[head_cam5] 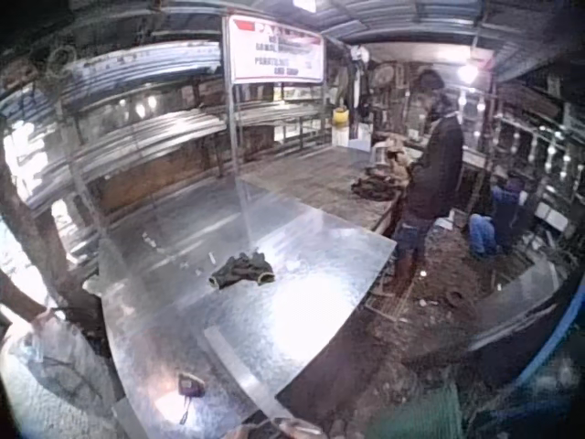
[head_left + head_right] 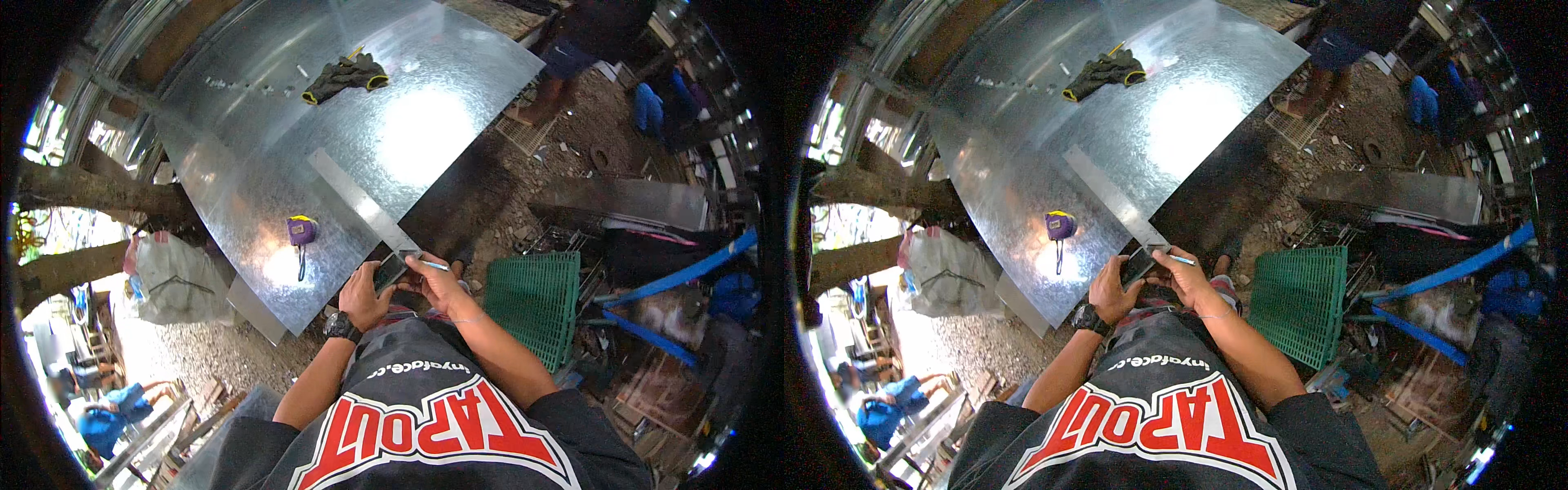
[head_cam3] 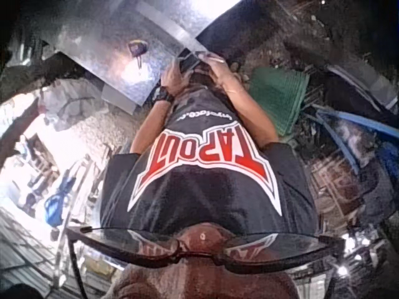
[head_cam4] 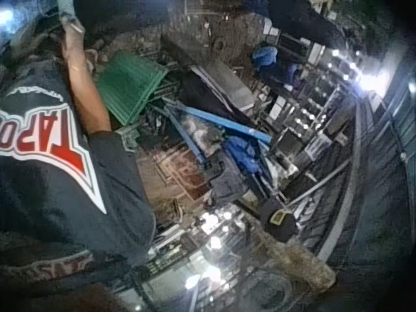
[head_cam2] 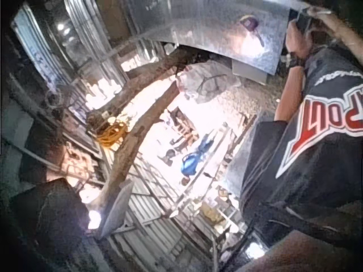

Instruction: The person measures a large metal sheet using a tape measure and marks it with a white marker. They then use a square tool to draw straight lines on the sheet. The person briefly handles a camera battery and charger before resuming marking.

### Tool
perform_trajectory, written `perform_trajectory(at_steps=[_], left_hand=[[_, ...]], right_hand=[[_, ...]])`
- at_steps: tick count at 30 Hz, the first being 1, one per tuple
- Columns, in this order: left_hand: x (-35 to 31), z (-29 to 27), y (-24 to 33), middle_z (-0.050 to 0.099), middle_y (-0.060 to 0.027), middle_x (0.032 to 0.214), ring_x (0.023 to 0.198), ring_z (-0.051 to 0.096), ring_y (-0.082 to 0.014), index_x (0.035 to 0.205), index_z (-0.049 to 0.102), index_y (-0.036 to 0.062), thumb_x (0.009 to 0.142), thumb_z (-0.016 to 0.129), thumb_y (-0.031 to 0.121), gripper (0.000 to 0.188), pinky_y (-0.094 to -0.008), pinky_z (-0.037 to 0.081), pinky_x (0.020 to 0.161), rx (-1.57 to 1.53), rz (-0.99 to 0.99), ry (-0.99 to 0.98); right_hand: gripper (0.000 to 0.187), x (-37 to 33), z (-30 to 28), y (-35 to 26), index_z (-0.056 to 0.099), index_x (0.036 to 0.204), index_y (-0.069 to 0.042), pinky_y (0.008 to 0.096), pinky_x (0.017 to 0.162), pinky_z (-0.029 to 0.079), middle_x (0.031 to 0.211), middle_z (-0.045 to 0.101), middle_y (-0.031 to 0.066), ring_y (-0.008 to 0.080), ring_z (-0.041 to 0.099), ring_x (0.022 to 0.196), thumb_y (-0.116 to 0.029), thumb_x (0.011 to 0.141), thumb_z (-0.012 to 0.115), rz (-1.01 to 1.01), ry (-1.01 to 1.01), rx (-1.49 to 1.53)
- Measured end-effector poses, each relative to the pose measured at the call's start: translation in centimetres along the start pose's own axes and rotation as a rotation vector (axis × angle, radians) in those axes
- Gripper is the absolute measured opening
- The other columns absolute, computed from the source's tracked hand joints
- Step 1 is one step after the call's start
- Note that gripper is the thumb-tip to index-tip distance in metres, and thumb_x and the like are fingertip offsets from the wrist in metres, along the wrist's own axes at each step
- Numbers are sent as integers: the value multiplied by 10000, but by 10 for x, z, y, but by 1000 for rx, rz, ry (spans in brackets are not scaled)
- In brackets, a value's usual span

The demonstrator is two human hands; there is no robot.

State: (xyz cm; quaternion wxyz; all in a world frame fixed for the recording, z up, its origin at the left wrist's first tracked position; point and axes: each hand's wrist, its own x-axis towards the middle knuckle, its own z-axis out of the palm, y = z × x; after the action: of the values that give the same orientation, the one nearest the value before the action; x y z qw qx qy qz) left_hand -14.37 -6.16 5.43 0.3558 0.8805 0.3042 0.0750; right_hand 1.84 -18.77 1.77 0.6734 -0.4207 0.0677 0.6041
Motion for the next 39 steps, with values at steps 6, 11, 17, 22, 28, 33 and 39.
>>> perform_trajectory(at_steps=[6,11,17,22,28,33,39], left_hand=[[-6,2,10,704,-213,1191,1120,690,-406,1325,574,47,902,809,317,555,-471,546,954,-137,-30,-103],[19,12,-15,674,-227,1272,1205,632,-421,1355,614,54,977,725,384,514,-500,482,1043,-215,21,13],[73,20,-67,338,-266,1674,1561,294,-461,1631,363,141,945,743,413,831,-599,294,1226,171,-70,-25],[96,45,-66,46,-254,1764,1633,35,-448,1712,141,190,930,748,495,1036,-660,43,1281,298,-328,-129],[87,62,-72,4,-204,1781,1641,-28,-420,1723,101,227,916,747,546,1082,-650,-38,1279,296,-354,-63],[91,66,-70,69,-195,1779,1648,10,-387,1716,143,235,908,742,579,1064,-639,-32,1282,270,-338,23],[115,57,-49,202,-220,1739,1630,125,-403,1687,236,199,912,753,502,980,-633,18,1285,150,-376,169]], right_hand=[[232,-18,-2,4,706,1181,-95,340,754,633,1066,745,24,155,723,935,-206,985,759,-161,139,-94],[222,-56,-35,-22,717,1176,-82,362,757,630,1087,740,27,168,713,969,-161,971,747,-261,206,-23],[297,-86,-106,-76,645,1306,-87,468,868,649,1186,742,65,242,736,1065,-98,1013,685,-357,196,35],[287,-78,-151,-109,644,1314,-97,493,885,648,1203,741,79,268,737,1085,-120,1029,674,-326,199,72],[329,-74,-185,-150,634,1328,-99,462,877,645,1197,735,88,264,737,1063,-164,1015,711,-211,237,38],[349,-63,-221,-177,610,1362,-109,488,898,642,1204,726,67,268,724,1080,-164,1028,693,-93,255,-44],[321,-35,-207,-190,620,1342,-120,501,898,645,1201,727,68,274,722,1078,-150,1029,686,-23,278,-54]])
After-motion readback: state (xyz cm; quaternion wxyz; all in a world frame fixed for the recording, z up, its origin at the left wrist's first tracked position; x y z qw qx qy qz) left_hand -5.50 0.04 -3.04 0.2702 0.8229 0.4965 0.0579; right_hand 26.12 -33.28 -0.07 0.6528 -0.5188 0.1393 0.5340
